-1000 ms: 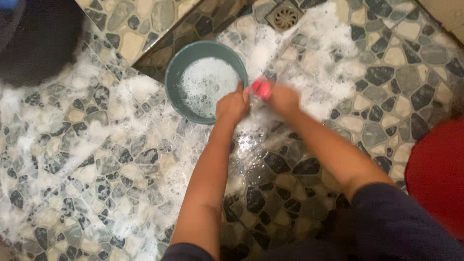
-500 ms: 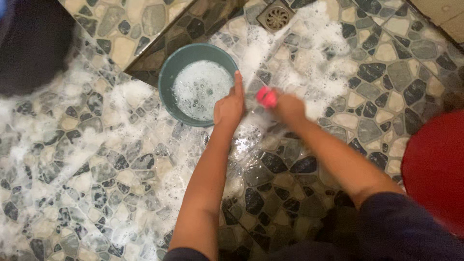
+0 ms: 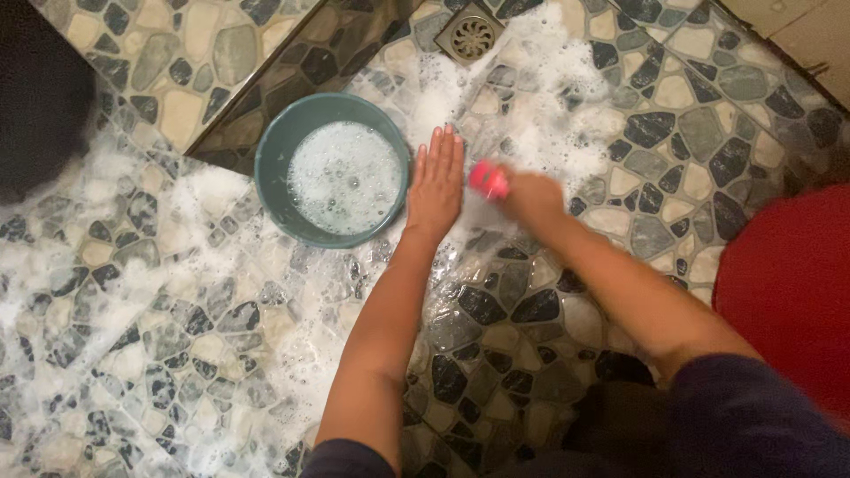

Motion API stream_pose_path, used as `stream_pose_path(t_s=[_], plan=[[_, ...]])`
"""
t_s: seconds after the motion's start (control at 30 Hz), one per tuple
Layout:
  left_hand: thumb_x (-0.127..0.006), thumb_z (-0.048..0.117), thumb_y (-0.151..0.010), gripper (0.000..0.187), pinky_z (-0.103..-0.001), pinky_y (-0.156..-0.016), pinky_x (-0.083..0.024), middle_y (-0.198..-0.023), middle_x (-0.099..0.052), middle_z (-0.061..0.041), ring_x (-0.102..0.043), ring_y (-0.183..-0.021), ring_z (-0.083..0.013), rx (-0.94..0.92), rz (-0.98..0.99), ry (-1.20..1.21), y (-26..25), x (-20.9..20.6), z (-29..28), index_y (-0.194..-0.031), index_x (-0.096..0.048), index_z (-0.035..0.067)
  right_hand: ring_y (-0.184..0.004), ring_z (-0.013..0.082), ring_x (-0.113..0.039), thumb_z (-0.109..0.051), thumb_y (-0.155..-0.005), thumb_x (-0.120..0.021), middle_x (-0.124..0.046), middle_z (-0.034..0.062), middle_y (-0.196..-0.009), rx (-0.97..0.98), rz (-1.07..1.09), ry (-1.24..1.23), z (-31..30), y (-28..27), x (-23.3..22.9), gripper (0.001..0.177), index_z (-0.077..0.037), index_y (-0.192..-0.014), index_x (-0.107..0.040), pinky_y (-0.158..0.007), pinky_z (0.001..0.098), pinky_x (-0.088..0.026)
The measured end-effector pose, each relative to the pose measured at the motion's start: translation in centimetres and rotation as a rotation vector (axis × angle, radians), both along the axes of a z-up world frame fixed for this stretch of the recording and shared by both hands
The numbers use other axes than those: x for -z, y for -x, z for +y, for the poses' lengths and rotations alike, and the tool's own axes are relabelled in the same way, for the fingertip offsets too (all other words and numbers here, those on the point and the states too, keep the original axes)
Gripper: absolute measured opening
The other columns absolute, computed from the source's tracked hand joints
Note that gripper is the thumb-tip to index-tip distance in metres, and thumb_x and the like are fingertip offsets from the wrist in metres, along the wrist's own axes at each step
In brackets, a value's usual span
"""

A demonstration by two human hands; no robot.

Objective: The person scrubs a tiled floor using a pink brush and soapy water from a green basin, moving the brush in circular and back-and-forth motions while dipping it into the basin for more soap.

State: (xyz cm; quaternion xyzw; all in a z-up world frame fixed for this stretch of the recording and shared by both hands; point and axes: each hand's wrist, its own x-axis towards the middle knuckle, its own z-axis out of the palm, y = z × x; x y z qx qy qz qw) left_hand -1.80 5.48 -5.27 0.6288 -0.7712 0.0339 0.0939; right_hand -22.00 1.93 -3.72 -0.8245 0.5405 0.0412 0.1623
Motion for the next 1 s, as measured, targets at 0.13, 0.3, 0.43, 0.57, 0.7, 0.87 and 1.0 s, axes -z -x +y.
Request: stream_pose_path(t_s=[0.13, 0.3, 0.43, 0.57, 0.7, 0.87, 1.0], plan=[[-0.055, 0.025, -0.098, 0.072, -0.053, -0.127, -0.013, -0.169, -0.018, -0.019, -0.011, -0.158, -0.0338, -0.125, 0.191, -0.204, 0.9, 2.1, -2.1, -0.159, -0.025, 0.001, -0.087, 0.0405, -0.07, -0.05, -0.086, -0.075, -0.073, 0.0184, -0.096, 0.384, 0.019, 0.094, -10.1, 4.7, -0.5, 0.06, -0.008, -0.125, -0.059, -0.07, 0.054, -0.055], [-0.054, 0.03, -0.1, 0.073, -0.051, -0.127, -0.017, -0.171, -0.013, -0.018, -0.007, -0.159, -0.0358, -0.294, 0.289, -0.269, 1.5, 3.9, -2.8, -0.161, -0.023, 0.003, -0.086, 0.0341, -0.074, -0.05, -0.092, -0.071, -0.075, 0.0161, -0.096, 0.067, 0.121, -0.004, -7.6, 3.6, 5.3, 0.052, -0.009, -0.124, -0.066, -0.072, 0.048, -0.059], [-0.049, 0.034, -0.101, 0.072, -0.051, -0.122, -0.019, -0.172, -0.007, -0.014, 0.001, -0.158, -0.0355, -0.401, 0.339, -0.339, 1.8, 3.3, -4.3, -0.161, -0.02, 0.007, -0.078, 0.035, -0.073, -0.045, -0.093, -0.066, -0.073, 0.0163, -0.087, 0.002, -0.002, -0.027, -7.0, 4.0, 5.0, 0.063, -0.016, -0.147, -0.049, -0.067, 0.0486, -0.057], [-0.045, 0.033, -0.103, 0.069, -0.049, -0.125, -0.017, -0.171, -0.007, -0.015, 0.0, -0.158, -0.0341, -0.436, 0.342, -0.276, 2.1, 3.8, -5.7, -0.161, -0.021, 0.004, -0.082, 0.0394, -0.072, -0.061, -0.089, -0.07, -0.074, 0.0174, -0.093, 0.292, 0.036, 0.108, -17.1, 7.1, 2.7, 0.058, -0.013, -0.121, -0.064, -0.068, 0.0542, -0.055], [-0.042, 0.027, -0.104, 0.066, -0.046, -0.129, -0.015, -0.172, -0.01, -0.019, -0.003, -0.16, -0.0343, -0.504, 0.45, -0.142, 2.1, 4.3, -7.4, -0.159, -0.025, -0.003, -0.082, 0.0407, -0.071, -0.053, -0.079, -0.077, -0.074, 0.0189, -0.091, 0.331, 0.007, 0.225, -22.7, 8.3, 0.6, 0.062, -0.008, -0.119, -0.063, -0.067, 0.0533, -0.056], [-0.041, 0.026, -0.103, 0.064, -0.048, -0.127, -0.008, -0.169, -0.014, -0.02, -0.006, -0.157, -0.0339, -0.615, 0.329, -0.232, 2.1, 3.1, -9.0, -0.157, -0.027, -0.005, -0.086, 0.0429, -0.072, -0.058, -0.071, -0.076, -0.074, 0.0195, -0.106, -0.205, -0.175, 0.227, -16.8, 0.7, 2.8, 0.069, -0.019, -0.126, -0.064, -0.068, 0.0573, -0.056], [-0.04, 0.024, -0.103, 0.063, -0.045, -0.128, -0.01, -0.169, -0.013, -0.024, -0.006, -0.158, -0.0374, -0.584, 0.353, -0.193, 2.2, 3.0, -9.3, -0.156, -0.028, -0.006, -0.086, 0.0344, -0.072, -0.044, -0.094, -0.067, -0.074, 0.0117, -0.093, -0.194, -0.062, 0.082, -19.4, -2.5, 4.4, 0.037, -0.02, -0.122, -0.064, -0.073, 0.0493, -0.057]])
